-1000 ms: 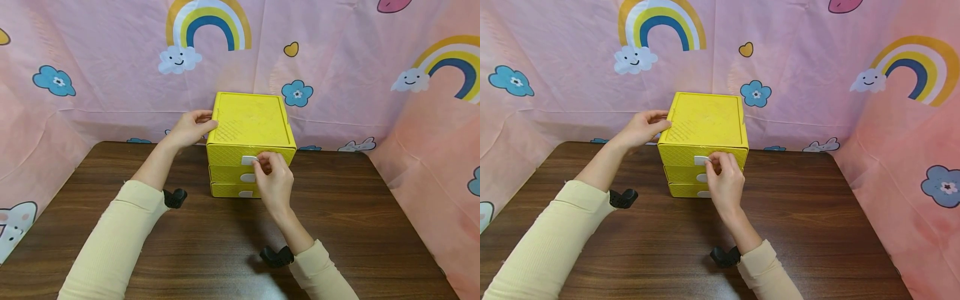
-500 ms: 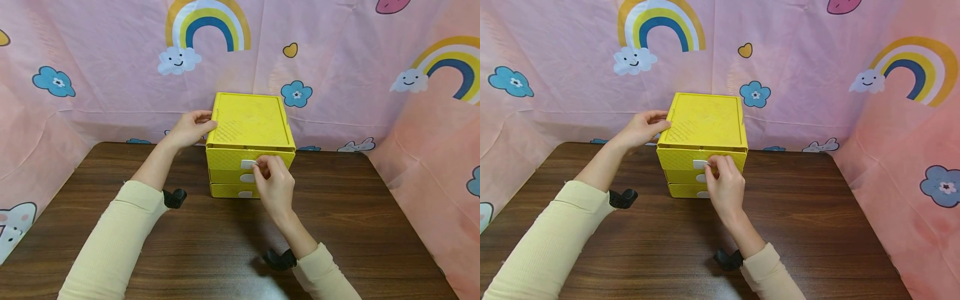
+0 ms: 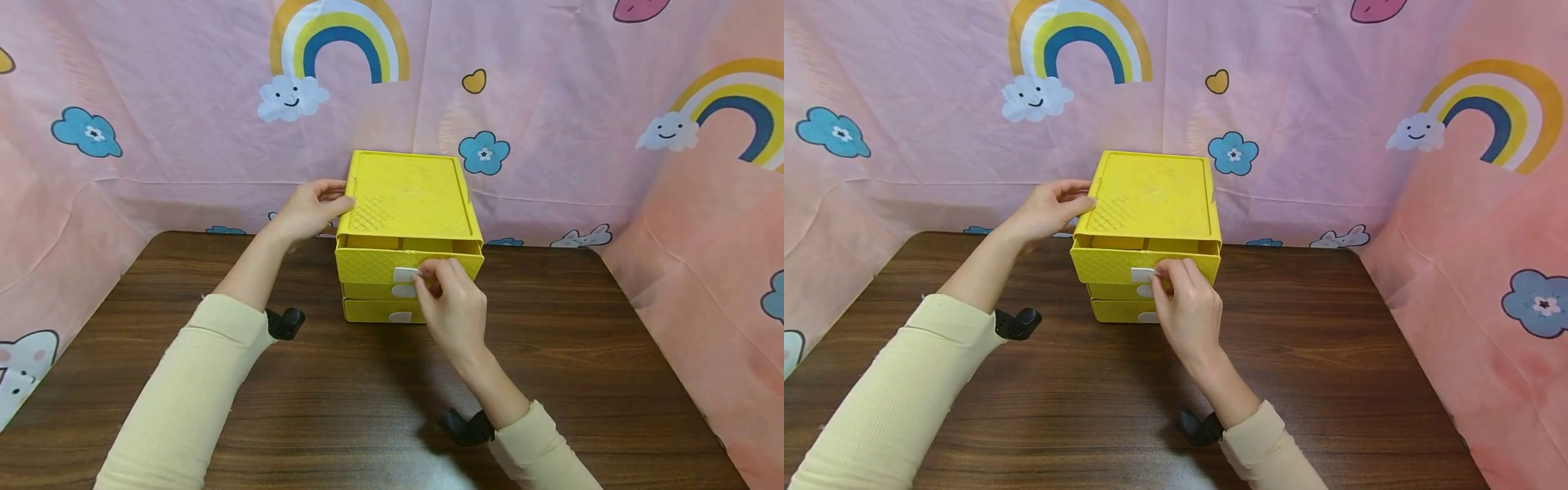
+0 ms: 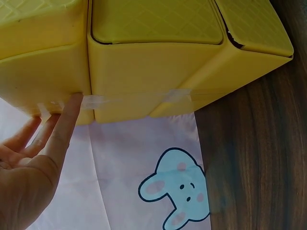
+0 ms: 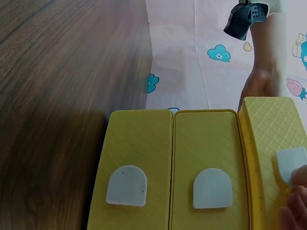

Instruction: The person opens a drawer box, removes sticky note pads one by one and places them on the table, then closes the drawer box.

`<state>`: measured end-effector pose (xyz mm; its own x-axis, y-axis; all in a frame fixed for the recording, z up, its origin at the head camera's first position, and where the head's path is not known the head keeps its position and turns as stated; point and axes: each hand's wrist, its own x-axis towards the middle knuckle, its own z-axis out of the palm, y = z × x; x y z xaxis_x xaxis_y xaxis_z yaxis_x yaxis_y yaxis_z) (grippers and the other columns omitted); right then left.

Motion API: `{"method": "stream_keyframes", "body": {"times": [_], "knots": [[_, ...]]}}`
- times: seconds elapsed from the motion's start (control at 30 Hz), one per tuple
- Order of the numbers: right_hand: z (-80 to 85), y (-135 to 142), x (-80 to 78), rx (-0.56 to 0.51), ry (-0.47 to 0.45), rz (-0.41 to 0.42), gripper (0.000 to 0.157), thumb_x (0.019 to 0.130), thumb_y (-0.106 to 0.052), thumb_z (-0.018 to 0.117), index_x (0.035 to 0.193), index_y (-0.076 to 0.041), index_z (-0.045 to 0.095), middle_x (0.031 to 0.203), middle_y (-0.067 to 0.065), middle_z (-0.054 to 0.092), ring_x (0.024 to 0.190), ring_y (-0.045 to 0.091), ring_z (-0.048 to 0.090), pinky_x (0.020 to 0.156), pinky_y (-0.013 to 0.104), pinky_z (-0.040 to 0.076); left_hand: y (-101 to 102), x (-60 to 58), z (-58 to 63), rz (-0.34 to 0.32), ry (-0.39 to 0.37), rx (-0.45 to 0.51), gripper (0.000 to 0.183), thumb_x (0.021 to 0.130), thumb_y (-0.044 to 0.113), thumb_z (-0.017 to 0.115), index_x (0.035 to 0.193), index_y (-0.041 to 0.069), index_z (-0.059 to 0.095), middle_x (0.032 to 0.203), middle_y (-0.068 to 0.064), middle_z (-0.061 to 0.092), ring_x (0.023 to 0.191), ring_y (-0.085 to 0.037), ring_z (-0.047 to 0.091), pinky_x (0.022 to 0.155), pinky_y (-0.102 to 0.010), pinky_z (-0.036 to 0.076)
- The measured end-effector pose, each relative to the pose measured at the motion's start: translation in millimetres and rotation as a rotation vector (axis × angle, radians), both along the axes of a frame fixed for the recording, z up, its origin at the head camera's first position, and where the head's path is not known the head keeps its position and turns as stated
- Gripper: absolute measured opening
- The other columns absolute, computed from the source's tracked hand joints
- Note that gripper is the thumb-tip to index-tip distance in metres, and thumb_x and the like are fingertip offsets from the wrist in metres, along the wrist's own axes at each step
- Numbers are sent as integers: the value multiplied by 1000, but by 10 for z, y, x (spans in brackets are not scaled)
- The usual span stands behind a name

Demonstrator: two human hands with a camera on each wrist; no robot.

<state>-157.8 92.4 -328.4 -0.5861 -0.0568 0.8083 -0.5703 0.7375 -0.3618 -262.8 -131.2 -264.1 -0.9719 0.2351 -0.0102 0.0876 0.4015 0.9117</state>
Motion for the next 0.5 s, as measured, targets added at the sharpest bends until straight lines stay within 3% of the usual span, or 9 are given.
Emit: {"method": "stream_keyframes", "body": {"times": [0.5], "knots": [[25,43,99,86,38,5,9,76,-17,66,80,-11,60,71,-1,55,56,7,53,44,21,43,-2,21,19,-11,-17,28,53,86,31,53,132,11,37,129,-7,42,104,-19,51,76,-35,51]]}}
